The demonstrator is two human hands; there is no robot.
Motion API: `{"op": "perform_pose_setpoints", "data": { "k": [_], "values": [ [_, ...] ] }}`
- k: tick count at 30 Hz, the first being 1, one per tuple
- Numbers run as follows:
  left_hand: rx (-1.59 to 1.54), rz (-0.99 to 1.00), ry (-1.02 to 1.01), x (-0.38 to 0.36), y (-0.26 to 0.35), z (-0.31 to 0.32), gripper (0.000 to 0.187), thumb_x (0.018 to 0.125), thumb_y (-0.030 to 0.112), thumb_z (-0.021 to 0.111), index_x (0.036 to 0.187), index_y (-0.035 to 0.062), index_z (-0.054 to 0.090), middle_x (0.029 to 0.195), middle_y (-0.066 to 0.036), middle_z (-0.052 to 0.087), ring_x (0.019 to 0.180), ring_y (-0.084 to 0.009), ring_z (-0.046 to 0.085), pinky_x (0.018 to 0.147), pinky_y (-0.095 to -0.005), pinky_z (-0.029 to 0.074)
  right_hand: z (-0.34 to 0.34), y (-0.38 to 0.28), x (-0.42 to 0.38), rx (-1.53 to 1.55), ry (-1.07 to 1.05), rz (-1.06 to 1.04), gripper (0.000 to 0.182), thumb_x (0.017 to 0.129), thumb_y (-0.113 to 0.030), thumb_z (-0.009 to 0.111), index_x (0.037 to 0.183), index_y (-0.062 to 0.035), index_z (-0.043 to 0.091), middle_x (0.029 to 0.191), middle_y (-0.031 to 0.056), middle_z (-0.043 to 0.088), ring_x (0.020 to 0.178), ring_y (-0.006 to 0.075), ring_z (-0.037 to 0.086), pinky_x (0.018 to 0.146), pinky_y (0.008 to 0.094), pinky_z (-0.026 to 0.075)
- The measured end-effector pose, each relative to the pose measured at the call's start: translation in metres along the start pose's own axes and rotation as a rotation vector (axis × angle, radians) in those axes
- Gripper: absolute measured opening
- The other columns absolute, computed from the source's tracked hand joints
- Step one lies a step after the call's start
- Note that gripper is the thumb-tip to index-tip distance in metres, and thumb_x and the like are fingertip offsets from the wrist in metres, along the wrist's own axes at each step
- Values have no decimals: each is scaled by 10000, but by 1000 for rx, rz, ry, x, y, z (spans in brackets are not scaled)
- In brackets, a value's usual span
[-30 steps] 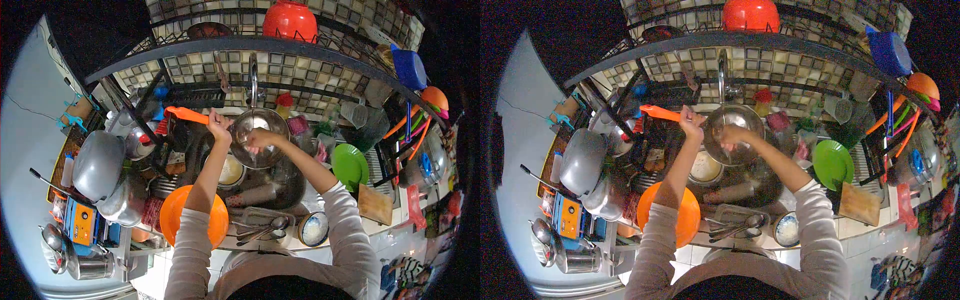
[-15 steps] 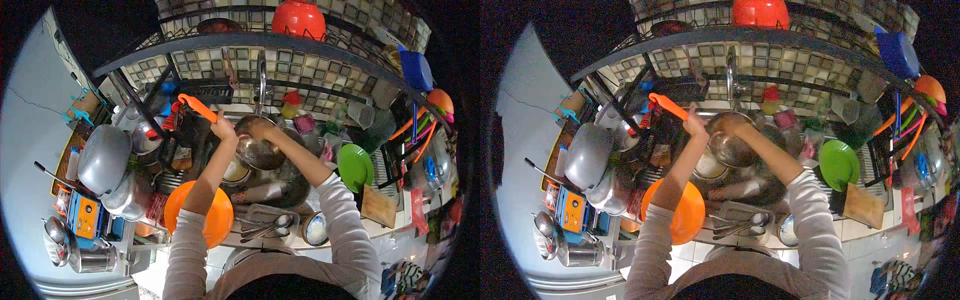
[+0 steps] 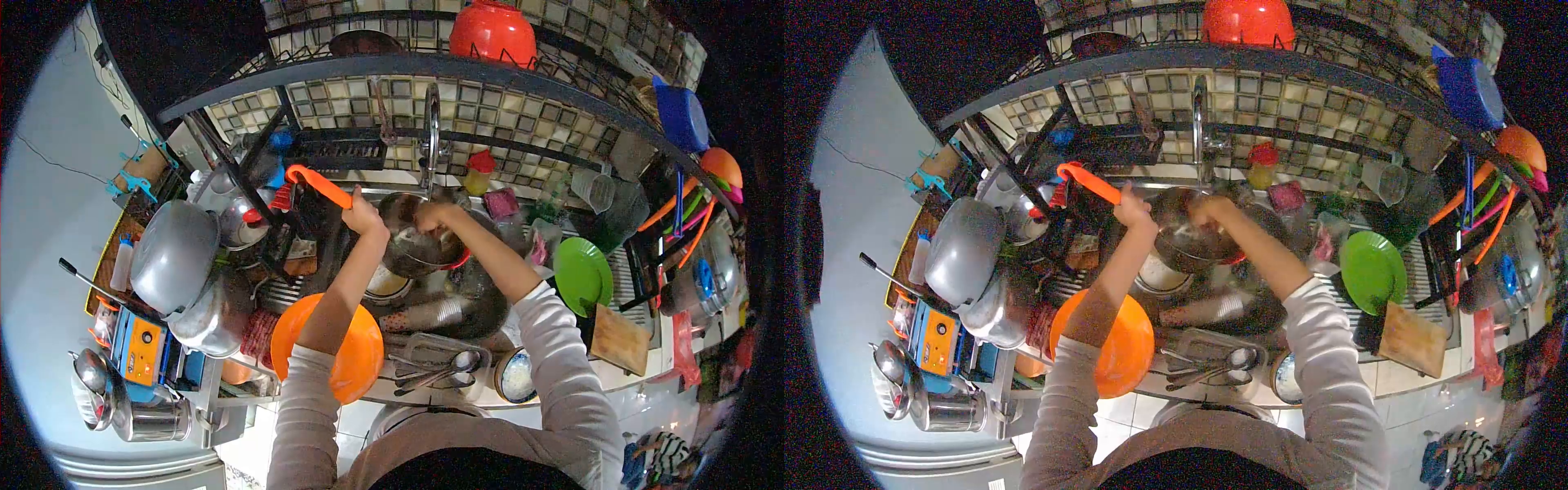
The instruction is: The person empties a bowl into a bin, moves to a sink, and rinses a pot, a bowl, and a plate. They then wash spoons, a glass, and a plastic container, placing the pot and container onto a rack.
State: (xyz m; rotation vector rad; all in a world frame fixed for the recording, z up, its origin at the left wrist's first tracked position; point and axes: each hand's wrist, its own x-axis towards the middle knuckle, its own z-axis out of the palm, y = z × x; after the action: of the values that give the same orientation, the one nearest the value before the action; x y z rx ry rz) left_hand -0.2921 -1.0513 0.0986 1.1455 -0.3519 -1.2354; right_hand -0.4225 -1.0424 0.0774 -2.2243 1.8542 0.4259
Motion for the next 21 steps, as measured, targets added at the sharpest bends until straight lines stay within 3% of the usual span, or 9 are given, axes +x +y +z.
{"op": "perform_pose_setpoints", "data": {
  "k": [2,3,6,7,11,13,18,20,21],
  "values": [
    [18,35,-8,8,-6,-2,256,715,179,560,569,26,416,487,-2,344,424,-121,319,421,-286,269,2,-4,1,231,-50,-297,298,638,-164,495,892,-14,538,900,176,540,877,240,517,716,361,408],
    [17,35,-12,12,-10,-2,256,715,179,560,569,26,416,487,-2,344,424,-121,319,421,-286,269,7,-2,-6,399,197,-24,310,658,-192,492,941,-70,530,951,131,535,870,242,518,719,357,414],
    [70,146,-46,22,-19,-5,240,707,177,569,617,-13,453,524,-17,383,488,-132,341,489,-295,298,17,1,13,140,101,-6,294,631,-164,478,872,-21,564,904,167,544,846,276,526,720,387,409],
    [53,247,-37,24,-23,-3,259,693,175,581,562,47,398,470,9,333,410,-110,307,408,-273,264,24,3,21,143,100,-7,294,631,-164,478,872,-21,564,904,167,544,846,276,526,720,387,409],
    [76,362,-67,18,-20,-5,306,697,196,595,524,110,358,439,41,294,366,-79,279,359,-250,226,26,9,31,25,523,-68,228,667,-132,445,824,-49,587,811,125,575,735,248,567,597,368,458],
    [58,377,-72,16,-17,-6,306,706,216,592,533,110,364,450,43,296,380,-77,277,371,-246,222,3,0,14,309,-368,198,281,696,-202,469,901,-28,550,756,78,589,619,178,581,462,300,461],
    [-45,447,-92,24,-15,-1,291,720,264,587,567,103,397,477,48,300,412,-71,276,401,-237,216,2,16,-10,764,-293,-210,264,702,-185,463,862,10,540,703,81,586,598,164,580,469,263,462],
    [-49,258,-79,18,-8,2,262,719,230,589,836,-1,553,728,-24,541,635,-126,460,579,-285,364,-6,20,-22,951,-307,-262,248,701,-173,464,850,9,542,703,83,586,600,160,579,470,250,462],
    [-51,254,-84,15,-5,4,262,719,230,589,836,-1,553,728,-24,541,635,-126,460,579,-285,364,-10,22,-27,986,-205,-233,234,699,-161,465,844,5,545,704,85,585,603,157,579,476,250,465]
  ]
}}
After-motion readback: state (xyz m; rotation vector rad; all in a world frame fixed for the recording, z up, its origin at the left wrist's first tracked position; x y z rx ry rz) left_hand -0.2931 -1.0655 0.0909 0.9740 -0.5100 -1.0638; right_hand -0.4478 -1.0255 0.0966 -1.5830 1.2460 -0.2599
